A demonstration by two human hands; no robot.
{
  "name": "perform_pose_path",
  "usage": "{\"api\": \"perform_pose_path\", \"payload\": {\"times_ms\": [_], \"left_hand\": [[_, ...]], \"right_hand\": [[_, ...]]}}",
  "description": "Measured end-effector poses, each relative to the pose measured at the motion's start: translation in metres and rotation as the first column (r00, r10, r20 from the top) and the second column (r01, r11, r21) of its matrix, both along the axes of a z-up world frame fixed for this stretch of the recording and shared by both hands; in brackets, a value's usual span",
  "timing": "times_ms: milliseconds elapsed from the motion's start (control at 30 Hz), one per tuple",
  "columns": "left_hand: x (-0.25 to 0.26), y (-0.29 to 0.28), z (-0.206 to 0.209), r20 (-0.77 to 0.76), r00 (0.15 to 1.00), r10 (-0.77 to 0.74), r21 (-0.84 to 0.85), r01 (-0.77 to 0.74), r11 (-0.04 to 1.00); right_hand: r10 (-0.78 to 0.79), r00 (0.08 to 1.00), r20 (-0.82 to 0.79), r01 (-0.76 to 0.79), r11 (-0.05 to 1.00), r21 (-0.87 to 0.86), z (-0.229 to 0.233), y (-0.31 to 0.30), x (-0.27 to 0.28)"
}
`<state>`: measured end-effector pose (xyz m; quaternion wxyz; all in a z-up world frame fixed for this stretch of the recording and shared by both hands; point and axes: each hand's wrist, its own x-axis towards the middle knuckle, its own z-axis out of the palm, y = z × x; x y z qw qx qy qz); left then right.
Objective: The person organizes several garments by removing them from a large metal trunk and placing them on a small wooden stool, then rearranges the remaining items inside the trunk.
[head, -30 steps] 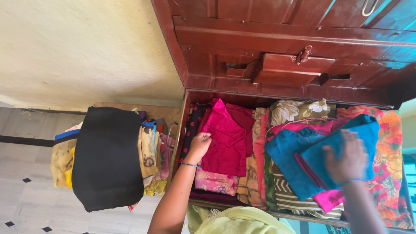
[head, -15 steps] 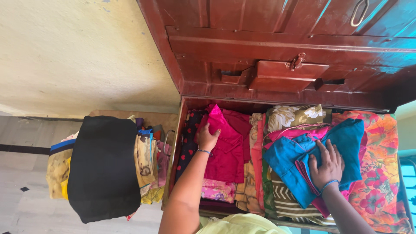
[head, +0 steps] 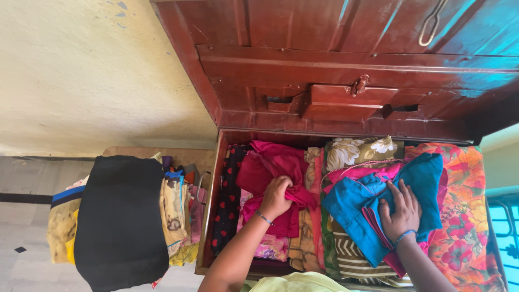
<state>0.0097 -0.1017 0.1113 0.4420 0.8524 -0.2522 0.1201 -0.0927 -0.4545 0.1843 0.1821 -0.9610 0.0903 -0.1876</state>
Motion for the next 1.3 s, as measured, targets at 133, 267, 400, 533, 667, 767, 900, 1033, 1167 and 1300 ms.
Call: {"api": "perform_pose_path", "payload": {"times_ms": [133,267,400,533,667,767,900,1033,1167,1300], "left_hand": [[-0.008,0.013,0.017,-0.014,0.995,0.098,-0.057,-0.099,0.993],[0.000,0.038,0.019,-0.028,0.982,0.186,-0.042,-0.187,0.982],[0.000,0.042,0.038,-0.102,0.982,0.156,0.047,-0.152,0.987],[-0.006,0.034,0.067,0.216,0.969,0.120,0.093,-0.142,0.985],[-0.015,0.027,0.085,0.204,0.978,-0.048,0.048,0.039,0.998],[-0.031,0.024,0.106,-0.020,0.962,-0.271,0.044,0.272,0.961],[-0.042,0.034,0.136,-0.172,0.893,-0.415,-0.292,0.356,0.888],[-0.024,0.055,0.128,-0.284,0.853,-0.439,-0.680,0.143,0.719],[-0.003,0.083,0.077,-0.425,0.877,-0.223,-0.598,-0.087,0.797],[0.017,0.100,0.005,-0.566,0.824,0.003,-0.424,-0.294,0.856]], "right_hand": [[-0.039,0.998,-0.057,0.038,0.999,-0.029,-0.001,0.000,0.003],[-0.040,0.996,-0.078,0.043,0.999,0.031,0.010,0.003,0.010],[0.042,0.999,0.012,-0.042,0.999,-0.017,0.044,0.035,0.015],[0.200,0.977,-0.074,-0.209,0.963,-0.167,0.078,0.092,0.009],[0.483,0.870,-0.099,-0.486,0.874,-0.012,0.087,0.139,0.012],[0.547,0.837,-0.025,-0.528,0.819,0.225,0.085,0.156,0.013],[0.515,0.857,-0.018,-0.384,0.661,0.645,0.100,0.159,0.004],[0.272,0.962,0.007,-0.163,0.557,0.815,0.160,0.110,-0.018],[0.000,0.968,0.253,-0.196,0.632,0.750,0.204,0.018,-0.023],[-0.164,0.985,0.060,0.106,0.836,0.539,0.183,-0.071,0.000]]}}
